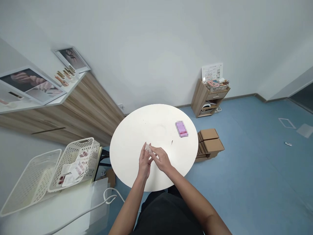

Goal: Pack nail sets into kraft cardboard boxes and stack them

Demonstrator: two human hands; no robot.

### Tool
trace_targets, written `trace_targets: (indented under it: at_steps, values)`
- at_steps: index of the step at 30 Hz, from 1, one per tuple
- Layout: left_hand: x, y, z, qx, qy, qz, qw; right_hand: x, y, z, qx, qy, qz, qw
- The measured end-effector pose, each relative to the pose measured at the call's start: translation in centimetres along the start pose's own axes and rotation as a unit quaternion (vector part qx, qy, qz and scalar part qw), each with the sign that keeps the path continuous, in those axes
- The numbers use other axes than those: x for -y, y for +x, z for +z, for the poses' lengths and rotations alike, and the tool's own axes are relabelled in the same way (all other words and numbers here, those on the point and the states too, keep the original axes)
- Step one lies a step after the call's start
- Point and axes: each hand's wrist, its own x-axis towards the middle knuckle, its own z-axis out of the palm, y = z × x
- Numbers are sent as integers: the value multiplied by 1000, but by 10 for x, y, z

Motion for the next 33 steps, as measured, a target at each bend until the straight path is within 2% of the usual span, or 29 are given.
trace_targets:
  at_steps: [6, 16, 20, 24, 26, 29, 31, 33]
  values:
    - [-6, 5, -7, -10, 37, 13, 999, 6, -1, 9, 0, -4, 13, 1000]
    - [5, 12, -18, -50, 37, -3, 998, -4, -5, 31, -15, -35, 57, 998]
    - [3, 16, -20, -53, 27, -11, 998, -9, -3, 35, -53, -6, 87, 995]
    - [-1, 24, -23, -32, 25, -22, 999, -13, 3, 36, -45, 48, 122, 990]
    - [-1, 33, -29, -12, 8, -52, 999, -19, 10, 34, -56, 96, 159, 981]
    - [5, 56, -45, 27, -29, -151, 988, -39, 24, 28, -110, 156, 211, 959]
    - [15, 74, -62, 28, -42, -229, 972, -60, 32, 23, -147, 171, 248, 942]
    - [29, 90, -78, 16, -48, -264, 963, -82, 37, 20, -159, 181, 300, 923]
